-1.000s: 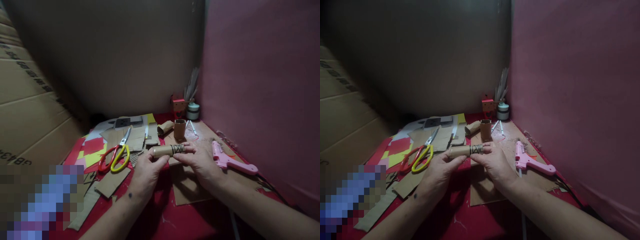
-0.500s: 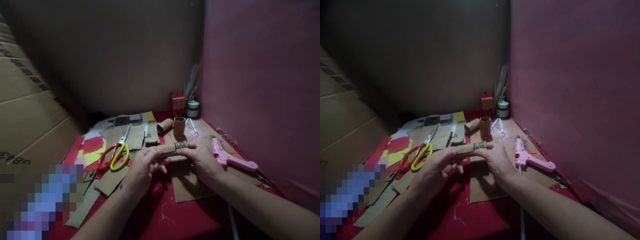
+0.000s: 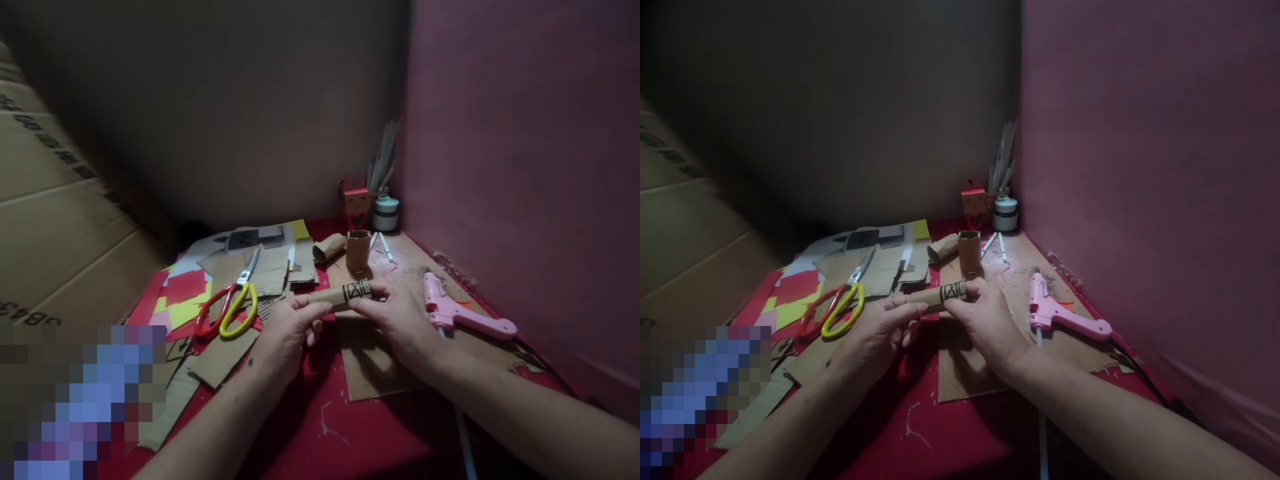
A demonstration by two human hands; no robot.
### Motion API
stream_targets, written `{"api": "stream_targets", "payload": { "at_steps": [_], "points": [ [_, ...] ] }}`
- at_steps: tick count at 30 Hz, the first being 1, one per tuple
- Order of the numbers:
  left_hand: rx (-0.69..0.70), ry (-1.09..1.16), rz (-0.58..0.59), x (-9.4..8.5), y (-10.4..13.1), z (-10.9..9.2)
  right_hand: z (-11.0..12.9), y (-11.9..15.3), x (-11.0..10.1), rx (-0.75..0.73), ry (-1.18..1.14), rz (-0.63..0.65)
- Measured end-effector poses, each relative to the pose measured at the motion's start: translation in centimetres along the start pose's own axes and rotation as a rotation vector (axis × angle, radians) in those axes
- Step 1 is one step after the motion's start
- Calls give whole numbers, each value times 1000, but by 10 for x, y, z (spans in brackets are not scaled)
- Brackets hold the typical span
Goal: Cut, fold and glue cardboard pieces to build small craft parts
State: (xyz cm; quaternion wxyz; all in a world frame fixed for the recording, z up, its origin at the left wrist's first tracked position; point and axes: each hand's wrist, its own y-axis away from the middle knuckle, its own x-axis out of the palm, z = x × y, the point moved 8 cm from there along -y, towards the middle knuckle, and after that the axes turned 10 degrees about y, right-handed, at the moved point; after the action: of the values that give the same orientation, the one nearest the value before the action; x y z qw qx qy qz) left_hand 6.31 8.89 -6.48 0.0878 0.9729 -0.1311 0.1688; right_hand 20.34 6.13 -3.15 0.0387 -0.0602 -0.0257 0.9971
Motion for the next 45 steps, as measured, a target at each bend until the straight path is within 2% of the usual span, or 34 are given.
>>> {"api": "stream_targets", "payload": {
  "at_steps": [3,8,11,15,19,25,37,45],
  "points": [
    [16,-51,-54,-1,1,-2,-6,-1,7,19,-107,66],
    [51,-130,-98,0,3,-2,-29,-7,16,146,-174,166],
    [12,-113,-37,3,3,0,-31,-10,13,148,-188,142],
    [-72,90,65,10,6,-4,-29,-11,6,161,-196,76],
    [-130,136,15,6,7,-3,-30,-12,2,167,-189,47],
    [-132,110,48,6,5,3,-32,-13,-1,151,-206,36],
    [-29,-84,-3,4,6,-5,-31,-14,-2,91,-178,41],
    [-22,-155,-58,4,9,-12,-34,-15,0,131,-220,67]
  ]
}}
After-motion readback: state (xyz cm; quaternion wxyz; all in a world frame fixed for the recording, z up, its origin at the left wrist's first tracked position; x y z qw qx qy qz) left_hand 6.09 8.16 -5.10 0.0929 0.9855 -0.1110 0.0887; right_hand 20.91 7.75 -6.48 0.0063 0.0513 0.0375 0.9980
